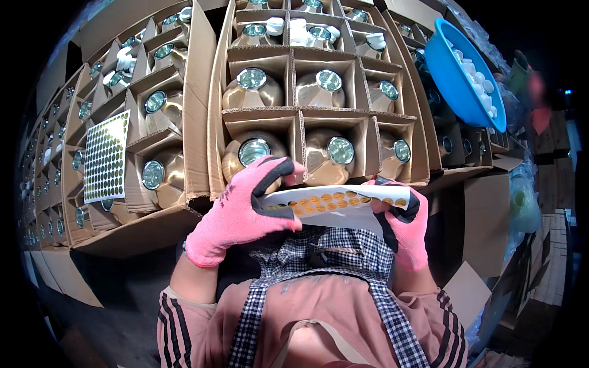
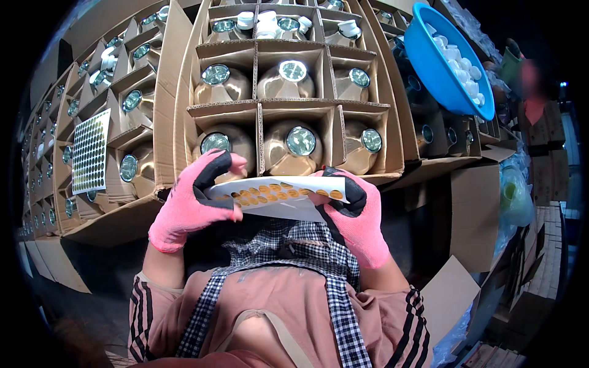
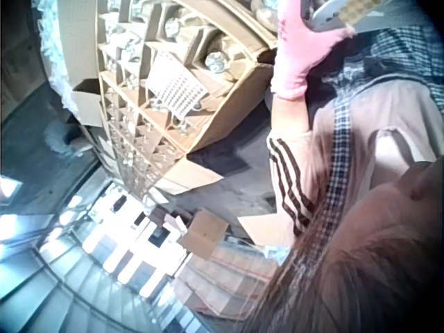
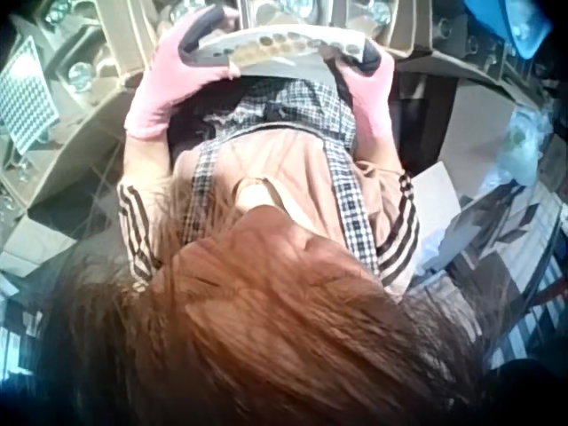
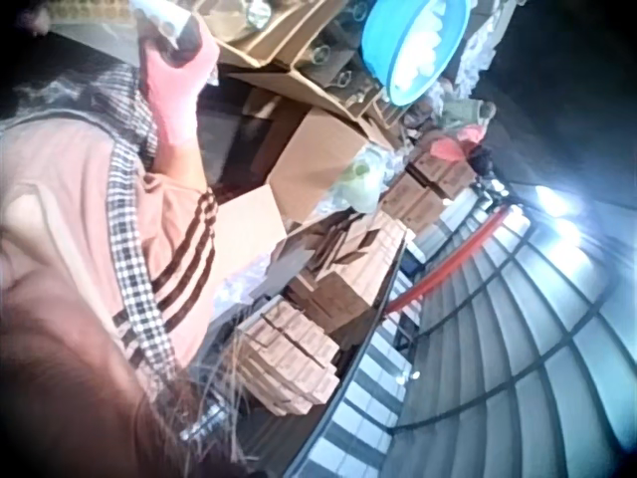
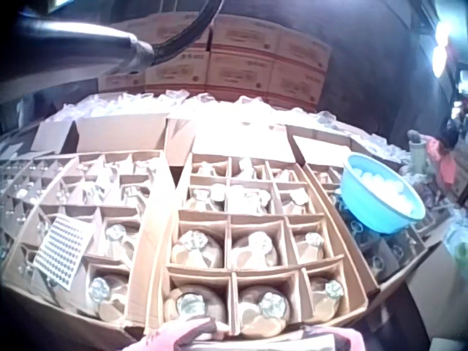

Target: The person applies round gold stickers to the lids of small glass jars arranged in a cardboard tray. They peel individual stickers from a sheet and press them onto the jar tops one by one. The person wears pink gloves and works in a warehouse setting with other boxes and a blue basin visible.

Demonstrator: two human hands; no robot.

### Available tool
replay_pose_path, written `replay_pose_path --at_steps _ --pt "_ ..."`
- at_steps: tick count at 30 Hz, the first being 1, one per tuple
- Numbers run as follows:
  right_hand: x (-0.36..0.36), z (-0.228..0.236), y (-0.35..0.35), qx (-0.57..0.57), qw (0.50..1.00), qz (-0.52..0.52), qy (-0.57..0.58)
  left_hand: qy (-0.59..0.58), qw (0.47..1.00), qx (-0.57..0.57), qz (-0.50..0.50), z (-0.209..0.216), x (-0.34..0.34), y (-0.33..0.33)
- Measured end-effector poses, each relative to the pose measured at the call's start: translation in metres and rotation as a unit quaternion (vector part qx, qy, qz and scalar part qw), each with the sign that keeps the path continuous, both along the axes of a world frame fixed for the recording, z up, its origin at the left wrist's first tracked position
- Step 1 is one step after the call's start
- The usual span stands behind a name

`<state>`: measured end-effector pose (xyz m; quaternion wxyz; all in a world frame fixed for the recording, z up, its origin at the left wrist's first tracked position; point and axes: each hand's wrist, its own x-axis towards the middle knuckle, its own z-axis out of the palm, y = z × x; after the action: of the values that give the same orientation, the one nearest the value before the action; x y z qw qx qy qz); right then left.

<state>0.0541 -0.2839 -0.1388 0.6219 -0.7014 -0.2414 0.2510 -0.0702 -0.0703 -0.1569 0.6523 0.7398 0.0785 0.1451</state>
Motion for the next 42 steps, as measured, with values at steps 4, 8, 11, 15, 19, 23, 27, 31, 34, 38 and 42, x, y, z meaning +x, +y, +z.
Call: replay_pose_path --at_steps 4,8,11,15,19,23,27,31,34,38,42 --pt "0.001 0.021 0.012 -0.061 0.994 0.086 0.008 0.080 0.977 -0.194 0.018 0.000 -0.006 0.006" --pt "0.001 0.018 0.005 -0.002 0.997 0.068 0.022 0.077 0.990 -0.107 -0.059 0.001 -0.007 0.014" --pt "-0.004 0.020 0.004 -0.007 0.998 -0.055 0.039 0.026 0.972 -0.229 0.050 -0.001 -0.004 0.014" --pt "-0.001 0.012 -0.008 -0.009 0.993 -0.120 0.014 -0.025 0.968 -0.251 0.003 0.000 0.000 0.019" --pt "-0.010 0.005 -0.007 -0.009 0.992 -0.122 0.017 0.058 0.976 -0.204 0.045 0.003 0.007 0.004" --pt "-0.006 0.019 -0.002 0.031 0.999 0.017 0.025 0.027 0.964 -0.254 0.079 -0.008 0.008 0.004" --pt "-0.005 0.023 -0.005 -0.003 0.999 -0.046 -0.018 0.005 0.975 -0.221 0.002 -0.014 0.001 0.018" --pt "-0.008 0.023 -0.005 0.004 1.000 -0.030 0.006 -0.029 0.972 -0.221 0.080 -0.018 -0.004 0.012" --pt "-0.007 0.025 -0.006 -0.032 0.999 -0.034 0.019 -0.050 0.959 -0.278 0.024 -0.025 0.005 0.018" --pt "-0.007 0.007 -0.001 0.083 0.993 -0.008 -0.078 0.003 0.979 -0.202 0.028 -0.007 0.006 0.008" --pt "-0.008 0.026 -0.001 -0.015 1.000 -0.011 -0.011 0.023 0.973 -0.225 0.037 0.000 0.002 0.009"
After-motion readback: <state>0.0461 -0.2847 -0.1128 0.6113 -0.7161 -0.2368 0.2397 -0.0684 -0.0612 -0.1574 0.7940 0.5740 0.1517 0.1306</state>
